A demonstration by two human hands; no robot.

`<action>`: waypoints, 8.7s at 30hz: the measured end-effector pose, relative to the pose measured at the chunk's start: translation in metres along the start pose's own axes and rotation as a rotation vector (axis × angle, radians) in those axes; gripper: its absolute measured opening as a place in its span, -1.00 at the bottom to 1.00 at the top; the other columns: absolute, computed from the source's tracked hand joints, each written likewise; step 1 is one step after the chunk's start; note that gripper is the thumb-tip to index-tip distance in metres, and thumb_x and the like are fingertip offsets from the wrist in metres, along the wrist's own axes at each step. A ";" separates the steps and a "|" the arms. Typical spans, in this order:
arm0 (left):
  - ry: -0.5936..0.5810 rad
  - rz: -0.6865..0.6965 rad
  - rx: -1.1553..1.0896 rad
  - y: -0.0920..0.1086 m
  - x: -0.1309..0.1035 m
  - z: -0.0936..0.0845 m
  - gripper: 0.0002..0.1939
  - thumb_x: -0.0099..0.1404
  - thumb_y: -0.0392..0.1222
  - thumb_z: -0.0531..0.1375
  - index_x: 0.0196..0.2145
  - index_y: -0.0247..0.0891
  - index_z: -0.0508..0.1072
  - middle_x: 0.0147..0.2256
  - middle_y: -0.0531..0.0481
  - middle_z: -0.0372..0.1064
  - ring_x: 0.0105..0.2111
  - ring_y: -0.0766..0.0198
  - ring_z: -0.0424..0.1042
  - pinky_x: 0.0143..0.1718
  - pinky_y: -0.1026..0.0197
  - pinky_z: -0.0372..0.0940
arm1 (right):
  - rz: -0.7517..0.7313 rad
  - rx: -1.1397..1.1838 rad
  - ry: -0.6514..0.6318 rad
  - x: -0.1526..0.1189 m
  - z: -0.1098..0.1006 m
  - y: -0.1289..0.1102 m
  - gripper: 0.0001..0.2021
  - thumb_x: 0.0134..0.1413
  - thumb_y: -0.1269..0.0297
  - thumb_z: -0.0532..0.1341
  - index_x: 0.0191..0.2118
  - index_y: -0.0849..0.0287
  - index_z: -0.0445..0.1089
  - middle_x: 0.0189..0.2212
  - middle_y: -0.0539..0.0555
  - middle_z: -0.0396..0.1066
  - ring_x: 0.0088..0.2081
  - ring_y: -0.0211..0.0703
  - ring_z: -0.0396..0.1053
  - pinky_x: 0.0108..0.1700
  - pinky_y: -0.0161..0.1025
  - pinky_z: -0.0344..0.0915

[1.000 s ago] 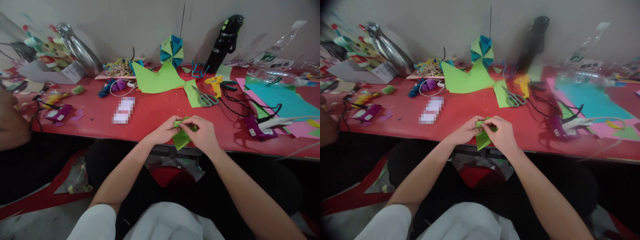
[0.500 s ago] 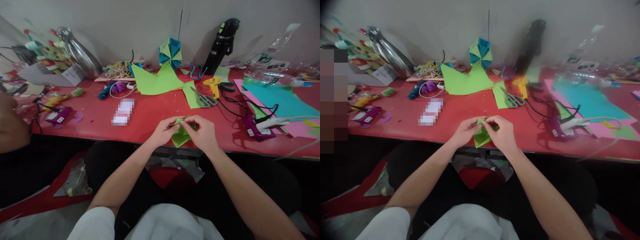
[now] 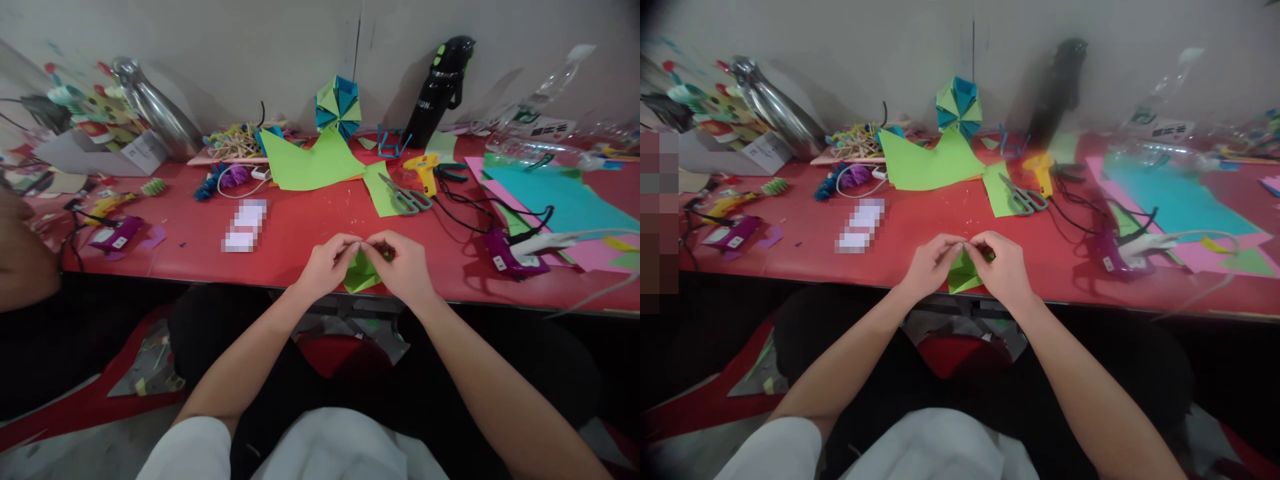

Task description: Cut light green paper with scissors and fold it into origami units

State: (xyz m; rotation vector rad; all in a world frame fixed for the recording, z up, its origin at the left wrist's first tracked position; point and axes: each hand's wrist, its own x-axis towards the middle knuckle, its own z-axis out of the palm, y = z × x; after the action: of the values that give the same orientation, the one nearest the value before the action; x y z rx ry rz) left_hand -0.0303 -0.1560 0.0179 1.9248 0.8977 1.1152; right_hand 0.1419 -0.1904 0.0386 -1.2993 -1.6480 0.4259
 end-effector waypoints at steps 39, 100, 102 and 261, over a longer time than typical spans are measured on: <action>-0.073 -0.068 -0.158 0.003 0.001 -0.003 -0.77 0.43 -0.09 0.16 -0.08 -0.28 0.46 -0.24 -0.10 0.57 -0.27 0.25 0.56 -0.25 0.22 0.44 | -0.031 -0.023 0.014 0.000 -0.005 -0.002 -0.91 0.21 0.25 0.30 -0.34 0.09 0.48 -0.41 0.01 0.52 -0.38 -0.18 0.44 -0.28 -0.22 0.36; 0.000 0.480 0.499 0.000 -0.005 -0.002 -0.50 0.44 -0.42 0.03 0.29 -0.21 0.26 0.14 -0.11 0.47 0.07 0.22 0.52 -0.05 0.23 0.54 | 0.327 -0.092 -0.202 0.017 -0.016 0.033 -0.89 -0.05 0.32 0.24 -0.36 0.08 0.28 -0.34 0.07 0.49 -0.28 -0.04 0.45 -0.24 -0.12 0.34; 0.057 0.453 0.460 0.001 -0.004 -0.002 -0.56 0.45 -0.39 0.05 0.24 -0.22 0.33 0.09 -0.10 0.51 0.03 0.25 0.55 -0.06 0.27 0.53 | 0.326 -0.082 -0.205 0.016 -0.015 0.033 -0.86 -0.08 0.31 0.26 -0.39 0.07 0.25 -0.38 0.05 0.47 -0.32 -0.06 0.43 -0.27 -0.12 0.33; 0.401 -0.353 -0.807 -0.003 0.015 -0.003 -0.76 0.20 -0.15 0.36 -0.16 -0.20 0.57 -0.20 -0.07 0.59 -0.20 0.16 0.59 -0.07 0.02 0.48 | 0.523 0.804 0.152 0.030 -0.009 0.027 -0.79 -0.12 0.10 0.50 -0.37 0.05 0.60 -0.35 0.01 0.59 -0.24 -0.11 0.55 -0.03 -0.05 0.50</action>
State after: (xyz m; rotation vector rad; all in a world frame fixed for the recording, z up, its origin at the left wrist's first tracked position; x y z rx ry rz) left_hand -0.0281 -0.1415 0.0219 0.8712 0.7769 1.3843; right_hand 0.1647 -0.1564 0.0369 -1.0698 -0.8256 1.1351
